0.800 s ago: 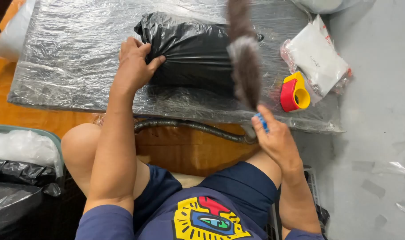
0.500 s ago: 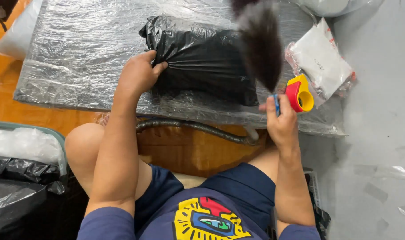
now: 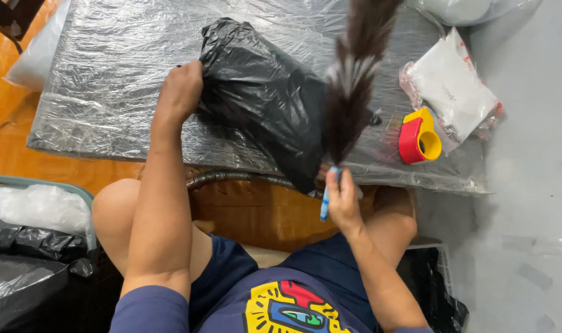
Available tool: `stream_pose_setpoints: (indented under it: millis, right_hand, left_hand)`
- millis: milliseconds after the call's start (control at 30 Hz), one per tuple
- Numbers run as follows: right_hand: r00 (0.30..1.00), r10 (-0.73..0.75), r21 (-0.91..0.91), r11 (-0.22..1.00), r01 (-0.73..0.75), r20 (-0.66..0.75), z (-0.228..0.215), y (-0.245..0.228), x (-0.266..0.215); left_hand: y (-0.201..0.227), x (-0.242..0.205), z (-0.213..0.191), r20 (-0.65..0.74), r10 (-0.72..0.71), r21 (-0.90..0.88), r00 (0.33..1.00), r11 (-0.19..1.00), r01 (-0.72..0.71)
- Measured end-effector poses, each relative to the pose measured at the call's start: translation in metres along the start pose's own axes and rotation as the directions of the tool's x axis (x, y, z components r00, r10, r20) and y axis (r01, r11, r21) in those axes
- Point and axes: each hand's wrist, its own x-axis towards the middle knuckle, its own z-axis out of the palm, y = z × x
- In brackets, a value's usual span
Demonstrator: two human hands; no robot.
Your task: The person uses a duster to clean a black plastic bag and a large clear plastic bag containing a white pillow, then uses their hands to pull the clear bag over the pillow.
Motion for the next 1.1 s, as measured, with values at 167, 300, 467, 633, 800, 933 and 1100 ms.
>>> stream_pose_setpoints:
  millis: [167, 300, 467, 633, 800, 933, 1100]
  right_hand:
    - [0.871, 0.011, -0.002, 1.000, -0.011, 0.492, -0.028, -0.071, -0.050]
    - [0.864, -0.352, -0.168, 0.886, 0.431, 0.360, -0.075, -0.094, -0.044]
    - [0.956, 0.132, -0.315, 0.948, -0.045, 0.260, -0.105, -0.062, 0.012]
    - [0.964, 0.260, -0.476, 0.856, -0.202, 0.059, -0.099, -0.020, 0.034]
    - [0.877, 0.412, -0.341, 0.884, -0.319, 0.246, -0.081, -0.038, 0.041]
    - [0.897, 0.430, -0.257, 0.883, -0.393, 0.105, -0.076, -0.031, 0.040]
    - [0.928, 0.333, -0.355, 0.898, -0.259, 0.167, -0.074, -0.035, 0.038]
  left_hand:
    - [0.027, -0.009, 0.000, -0.013, -0.133, -0.065, 0.991, 0.989, 0.132]
    - [-0.004, 0.014, 0.030, -0.138, 0.042, -0.003, 0.990, 0.999, -0.043]
    - [0.039, -0.016, 0.001, -0.016, -0.024, -0.146, 1.000, 0.989, 0.022]
    - [0.039, -0.018, 0.002, -0.023, -0.028, -0.167, 0.999, 0.986, 0.023]
    - [0.044, -0.019, 0.001, -0.014, -0.078, -0.189, 0.997, 0.979, 0.074]
    - [0.049, -0.023, -0.001, -0.001, -0.111, -0.208, 0.994, 0.972, 0.108]
    - [0.046, -0.020, 0.003, -0.043, -0.081, -0.191, 0.996, 0.979, 0.071]
